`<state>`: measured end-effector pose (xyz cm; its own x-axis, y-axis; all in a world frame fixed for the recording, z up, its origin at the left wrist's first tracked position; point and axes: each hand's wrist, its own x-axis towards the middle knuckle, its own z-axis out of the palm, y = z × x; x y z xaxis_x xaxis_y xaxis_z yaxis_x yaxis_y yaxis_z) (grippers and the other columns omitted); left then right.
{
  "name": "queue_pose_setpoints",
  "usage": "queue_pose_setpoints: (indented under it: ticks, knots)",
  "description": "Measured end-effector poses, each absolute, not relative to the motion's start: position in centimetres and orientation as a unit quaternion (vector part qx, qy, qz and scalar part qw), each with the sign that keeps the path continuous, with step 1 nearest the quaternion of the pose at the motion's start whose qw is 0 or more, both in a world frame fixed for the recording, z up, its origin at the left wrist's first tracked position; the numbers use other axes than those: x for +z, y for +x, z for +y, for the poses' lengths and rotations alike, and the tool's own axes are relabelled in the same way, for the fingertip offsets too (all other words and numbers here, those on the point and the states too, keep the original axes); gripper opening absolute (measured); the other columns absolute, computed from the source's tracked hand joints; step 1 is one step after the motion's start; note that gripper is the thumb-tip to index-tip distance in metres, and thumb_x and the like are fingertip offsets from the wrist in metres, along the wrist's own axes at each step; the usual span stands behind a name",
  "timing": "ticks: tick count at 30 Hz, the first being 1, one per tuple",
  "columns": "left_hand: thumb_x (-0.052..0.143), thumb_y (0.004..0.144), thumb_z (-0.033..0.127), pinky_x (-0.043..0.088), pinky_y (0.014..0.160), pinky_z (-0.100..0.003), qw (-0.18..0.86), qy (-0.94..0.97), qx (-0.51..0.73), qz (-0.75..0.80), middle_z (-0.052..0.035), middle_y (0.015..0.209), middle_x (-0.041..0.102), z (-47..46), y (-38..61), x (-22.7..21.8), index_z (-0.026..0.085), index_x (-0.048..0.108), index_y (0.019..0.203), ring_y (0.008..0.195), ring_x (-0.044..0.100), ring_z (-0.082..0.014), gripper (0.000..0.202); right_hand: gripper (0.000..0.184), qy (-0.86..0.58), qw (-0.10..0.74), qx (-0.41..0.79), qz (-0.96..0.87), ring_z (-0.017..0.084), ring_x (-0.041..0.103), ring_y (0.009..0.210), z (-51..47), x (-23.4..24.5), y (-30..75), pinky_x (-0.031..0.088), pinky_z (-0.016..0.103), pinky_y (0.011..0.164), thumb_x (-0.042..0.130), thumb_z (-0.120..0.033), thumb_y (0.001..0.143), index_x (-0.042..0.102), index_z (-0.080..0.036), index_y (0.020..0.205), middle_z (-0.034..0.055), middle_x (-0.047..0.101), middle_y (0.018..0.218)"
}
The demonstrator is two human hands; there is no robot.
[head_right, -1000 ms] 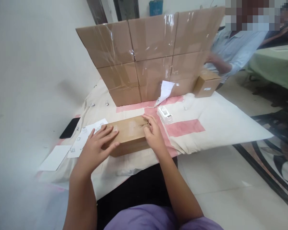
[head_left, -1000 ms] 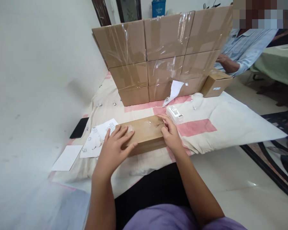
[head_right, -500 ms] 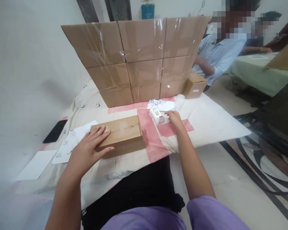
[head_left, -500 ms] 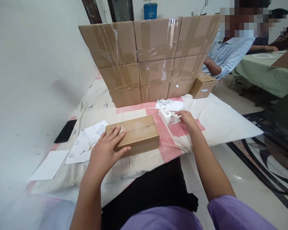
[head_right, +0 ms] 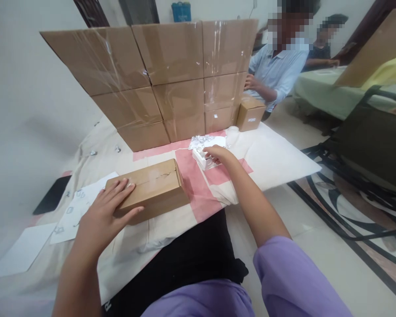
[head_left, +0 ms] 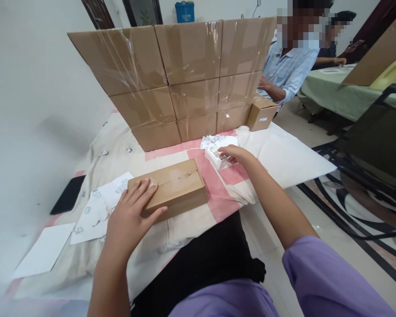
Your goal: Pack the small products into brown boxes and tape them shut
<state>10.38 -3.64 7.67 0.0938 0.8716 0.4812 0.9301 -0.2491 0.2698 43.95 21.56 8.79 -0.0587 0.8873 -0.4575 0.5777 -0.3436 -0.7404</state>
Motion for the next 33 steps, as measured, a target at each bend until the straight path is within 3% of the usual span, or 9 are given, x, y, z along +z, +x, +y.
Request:
queue_pose_setpoints:
  ticks: [4, 10, 20, 33]
  knots:
    - [0.058, 0.087, 0.071, 0.032, 0.120, -0.063, 0.061, -0.738, -0.284, -0.609, -0.0104, 0.153, 0.054, -3.7, 10.5, 7.6, 0.032, 0.057, 0.143, 0.142, 0.048, -0.0383, 0.068, 0.024, -0.675, 0.158, 0.451, -0.562, 0.010, 0.041, 0.046, 20.9, 9.0, 42.9, 0.038, 0.025, 0.049, 0.064, -0.037, 0.088, 0.063, -0.013, 0.093, 0.0014, 0.054, 0.060]
    - [0.057, 0.088, 0.071, 0.033, 0.119, -0.060, 0.078, -0.739, -0.283, -0.607, -0.0105, 0.152, 0.056, -3.7, 10.7, 7.7, 0.032, 0.055, 0.143, 0.141, 0.049, -0.0377, 0.067, 0.027, -0.688, 0.185, 0.376, -0.592, 0.021, 0.060, 0.049, 20.2, 7.9, 41.1, 0.047, 0.030, 0.052, 0.061, -0.034, 0.090, 0.060, -0.011, 0.104, 0.0073, 0.061, 0.059]
    - [0.050, 0.093, 0.069, 0.038, 0.119, -0.056, 0.113, -0.742, -0.248, -0.613, -0.0115, 0.152, 0.055, -4.1, 11.1, 8.1, 0.026, 0.056, 0.141, 0.141, 0.050, -0.0341, 0.065, 0.012, -0.676, 0.272, 0.376, -0.573, 0.026, 0.066, 0.046, 20.6, 5.8, 41.9, 0.054, 0.033, 0.050, 0.064, -0.028, 0.086, 0.060, -0.018, 0.080, 0.0044, 0.060, 0.048]
    - [0.056, 0.092, 0.066, 0.040, 0.118, -0.057, 0.107, -0.735, -0.246, -0.623, -0.0102, 0.151, 0.056, -3.9, 11.2, 8.1, 0.027, 0.056, 0.141, 0.139, 0.052, -0.0348, 0.063, 0.035, -0.606, 0.475, 0.404, -0.494, 0.014, 0.062, 0.040, 18.6, 1.9, 42.4, 0.045, 0.019, 0.040, 0.065, -0.034, 0.085, 0.042, -0.024, 0.059, 0.0005, 0.061, 0.045]
